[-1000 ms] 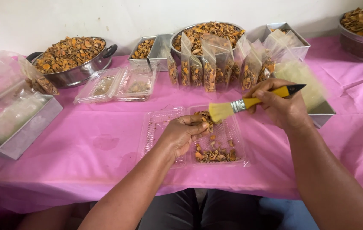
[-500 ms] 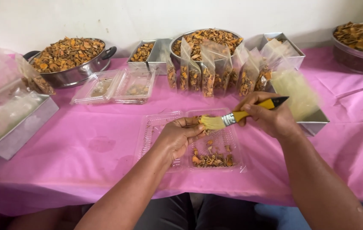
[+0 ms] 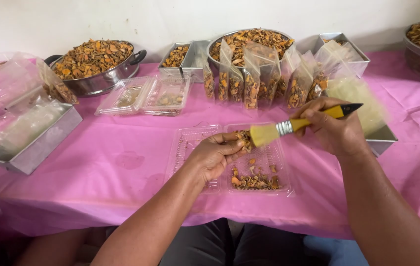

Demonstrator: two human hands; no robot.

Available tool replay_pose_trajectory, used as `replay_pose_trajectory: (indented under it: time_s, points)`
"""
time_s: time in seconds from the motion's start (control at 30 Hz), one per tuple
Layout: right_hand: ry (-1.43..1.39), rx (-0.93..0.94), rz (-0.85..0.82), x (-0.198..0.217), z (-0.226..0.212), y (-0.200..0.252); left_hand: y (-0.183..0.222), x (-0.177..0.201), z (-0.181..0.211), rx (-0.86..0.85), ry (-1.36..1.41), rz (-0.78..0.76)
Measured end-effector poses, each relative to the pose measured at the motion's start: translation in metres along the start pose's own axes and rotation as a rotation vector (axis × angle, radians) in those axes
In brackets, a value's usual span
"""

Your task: Packing dried tea pieces into plastic containers by hand and arranging them with a brush

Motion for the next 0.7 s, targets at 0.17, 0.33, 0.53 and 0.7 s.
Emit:
replay_pose_trajectory:
  time_s: [0.17, 0.33, 0.53, 0.7]
  points:
    - [0.034, -0.025, -0.081, -0.013, 0.000, -0.001, 0.002, -0.004, -0.005, 0.020, -0.006, -0.018]
    - [-0.013, 0.010, -0.141, -0.013, -0.001, -0.001, 0.001, 0.002, -0.007, 0.038, 0.032, 0.027]
    - [-0.074, -0.008, -0.141, -0.021, -0.002, -0.001, -0.006, 0.002, -0.008, 0.018, 0.024, 0.003]
    - [0.054, 0.036, 0.047, 0.001, -0.001, 0.000, -0.016, 0.007, -0.005, -0.009, 0.036, 0.029]
Point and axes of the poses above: each hand's wrist, its own y-axis away from the middle knuckle, its own x-axis out of the back of the hand, z = x × y, the point moved 9 cm from there along -y, towards the middle knuckle, and after that the axes turned 12 degrees about y, right-handed, at the moved point
